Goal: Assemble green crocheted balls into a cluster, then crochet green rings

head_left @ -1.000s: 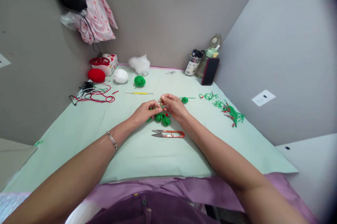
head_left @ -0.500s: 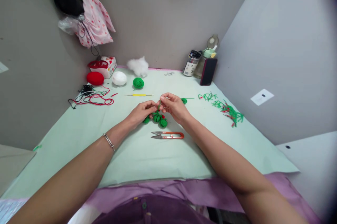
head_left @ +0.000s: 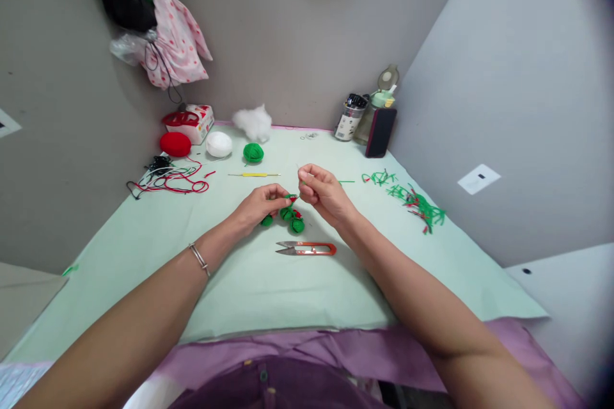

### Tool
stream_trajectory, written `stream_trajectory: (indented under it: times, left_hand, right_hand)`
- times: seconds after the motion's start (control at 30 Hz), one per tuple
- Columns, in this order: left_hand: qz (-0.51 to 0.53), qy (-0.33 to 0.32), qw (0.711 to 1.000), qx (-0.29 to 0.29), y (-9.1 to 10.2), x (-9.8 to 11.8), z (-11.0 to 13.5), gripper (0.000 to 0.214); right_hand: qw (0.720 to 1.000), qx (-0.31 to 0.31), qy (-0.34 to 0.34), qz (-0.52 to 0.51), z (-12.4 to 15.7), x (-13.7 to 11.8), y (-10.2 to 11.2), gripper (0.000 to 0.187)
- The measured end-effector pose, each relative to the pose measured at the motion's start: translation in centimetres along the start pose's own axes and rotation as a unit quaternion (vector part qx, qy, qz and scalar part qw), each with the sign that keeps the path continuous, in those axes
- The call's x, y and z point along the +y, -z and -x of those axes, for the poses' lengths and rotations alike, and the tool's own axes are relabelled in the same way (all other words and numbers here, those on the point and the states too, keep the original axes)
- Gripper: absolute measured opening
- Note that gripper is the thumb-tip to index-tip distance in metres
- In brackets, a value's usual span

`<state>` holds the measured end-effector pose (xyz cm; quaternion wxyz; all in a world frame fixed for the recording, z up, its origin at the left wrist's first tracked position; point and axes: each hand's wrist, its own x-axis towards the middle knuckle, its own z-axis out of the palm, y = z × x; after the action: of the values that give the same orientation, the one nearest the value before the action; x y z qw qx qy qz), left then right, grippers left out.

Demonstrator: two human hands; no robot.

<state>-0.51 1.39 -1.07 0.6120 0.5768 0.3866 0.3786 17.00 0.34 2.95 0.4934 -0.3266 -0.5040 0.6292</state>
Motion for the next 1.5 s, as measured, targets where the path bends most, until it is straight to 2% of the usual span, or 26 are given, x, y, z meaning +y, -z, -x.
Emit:
stream_trajectory:
  times: [0.17,0.47,0.63,0.77,0.87,1.3,1.5]
  left_hand:
    - [0.062,-0.002,0.998,0.015,0.4,0.5,0.3,0.029]
    - [0.132,0.008,0.989,0.062,0.9,1.7,0.5,0.033]
    - [0.141,0.000,0.987,0.078,1.1,2.0,0.5,0.033]
    - [0.149,-0.002,0.985,0.085,1.2,2.1,0.6,0.034]
    - [0.152,-0.001,0.985,0.083,1.2,2.0,0.5,0.033]
    - [0.160,-0.003,0.983,0.088,1.0,2.2,0.6,0.034]
    - [0.188,0.005,0.981,0.047,1.1,2.1,0.6,0.034]
  right_hand:
    - [0.999,0.000,0.031,0.036,0.4,-1.1,-0.2,0.032]
    - [0.971,0.069,0.087,0.211,0.5,-0.9,0.2,0.022]
    - [0.919,0.095,0.173,0.342,0.5,-0.2,0.2,0.010]
    - [0.876,0.082,0.195,0.435,0.7,0.2,0.3,0.011]
    - [0.856,0.076,0.197,0.472,0.8,0.3,0.2,0.013]
    - [0.851,0.071,0.191,0.484,0.8,0.2,0.2,0.014]
    - [0.867,0.062,0.190,0.457,0.9,-0.2,0.0,0.013]
